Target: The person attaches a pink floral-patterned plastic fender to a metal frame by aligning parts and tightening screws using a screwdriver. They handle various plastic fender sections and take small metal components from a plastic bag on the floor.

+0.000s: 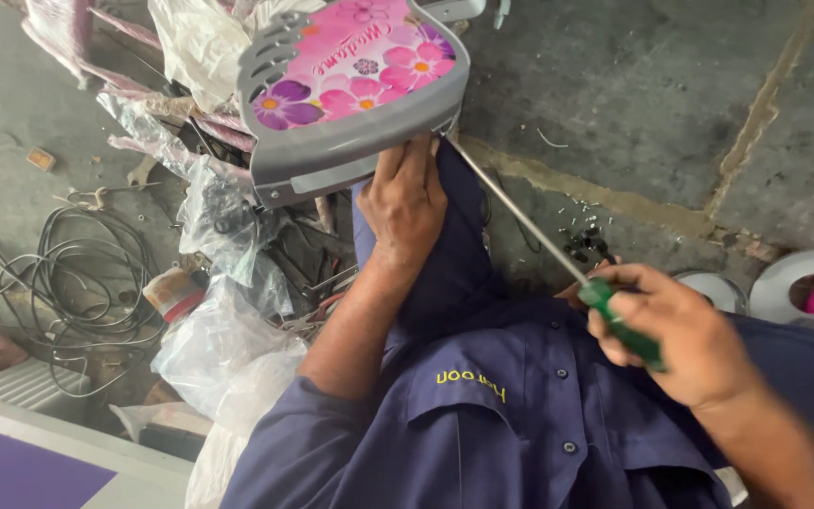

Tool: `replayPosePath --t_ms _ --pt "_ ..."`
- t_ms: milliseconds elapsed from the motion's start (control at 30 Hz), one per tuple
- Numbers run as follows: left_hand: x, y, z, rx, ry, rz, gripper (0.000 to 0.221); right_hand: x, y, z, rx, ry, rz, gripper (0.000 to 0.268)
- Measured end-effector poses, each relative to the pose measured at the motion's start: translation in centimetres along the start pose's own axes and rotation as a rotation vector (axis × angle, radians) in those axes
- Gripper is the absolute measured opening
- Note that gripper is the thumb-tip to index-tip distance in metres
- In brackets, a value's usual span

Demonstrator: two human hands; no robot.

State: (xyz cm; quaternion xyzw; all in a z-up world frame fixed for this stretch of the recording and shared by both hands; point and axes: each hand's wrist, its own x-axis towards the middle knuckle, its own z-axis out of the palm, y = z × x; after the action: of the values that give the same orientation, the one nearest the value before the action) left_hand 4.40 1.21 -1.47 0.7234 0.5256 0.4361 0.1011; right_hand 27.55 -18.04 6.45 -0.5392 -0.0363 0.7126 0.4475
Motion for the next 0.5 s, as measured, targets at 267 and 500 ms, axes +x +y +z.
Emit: replayPosePath --t_ms 267,500 --pt "-0.1 -0.1 0.1 -0.001 -0.015 0.015 0.021 -0.8 1.5 1.5 -0.949 0.321 -0.559 0.043" --pt "-0.1 -0.4 -0.5 -0.013 -0.038 0.007 0.022 -1.4 1.9 2.0 -1.619 0.432 -1.072 0.038"
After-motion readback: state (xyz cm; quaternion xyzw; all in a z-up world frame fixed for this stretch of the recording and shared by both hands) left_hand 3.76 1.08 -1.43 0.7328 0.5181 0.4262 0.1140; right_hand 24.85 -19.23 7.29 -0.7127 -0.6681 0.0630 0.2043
